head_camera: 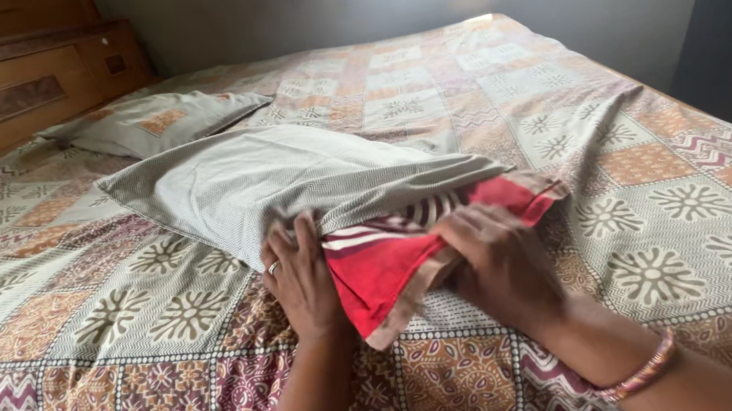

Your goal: The person inserts a pillow into a pillowcase on a bed. They align the pillowcase opening, push the pillow inside, and smooth the case to fit the pillow.

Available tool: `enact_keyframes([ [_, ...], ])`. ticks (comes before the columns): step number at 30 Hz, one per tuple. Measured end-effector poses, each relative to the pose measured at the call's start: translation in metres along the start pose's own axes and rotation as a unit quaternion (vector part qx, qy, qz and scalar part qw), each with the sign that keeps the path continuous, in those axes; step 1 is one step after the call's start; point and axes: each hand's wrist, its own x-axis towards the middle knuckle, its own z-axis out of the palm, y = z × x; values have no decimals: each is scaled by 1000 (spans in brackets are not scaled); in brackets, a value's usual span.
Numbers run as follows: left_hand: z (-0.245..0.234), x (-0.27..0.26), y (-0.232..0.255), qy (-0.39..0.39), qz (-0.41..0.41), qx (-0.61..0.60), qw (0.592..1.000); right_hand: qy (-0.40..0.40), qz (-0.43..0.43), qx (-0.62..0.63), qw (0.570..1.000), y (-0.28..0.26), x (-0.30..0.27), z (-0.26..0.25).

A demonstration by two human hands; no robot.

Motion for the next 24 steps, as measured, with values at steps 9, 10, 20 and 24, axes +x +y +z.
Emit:
enact_keyframes([
  [9, -5, 81, -58, -517, 71, -156, 839, -230, 296, 59, 925, 79, 5, -11],
  [10, -12, 94, -51, -552, 61, -119, 823, -253, 333, 43, 907, 86, 3, -8],
  [20, -49, 76, 98, -496, 34, -23, 867, -368, 397, -44, 839, 140, 2, 33],
  [24, -38, 69, 113, -500, 36, 5, 865, -385, 434, -76, 811, 136, 18, 32],
])
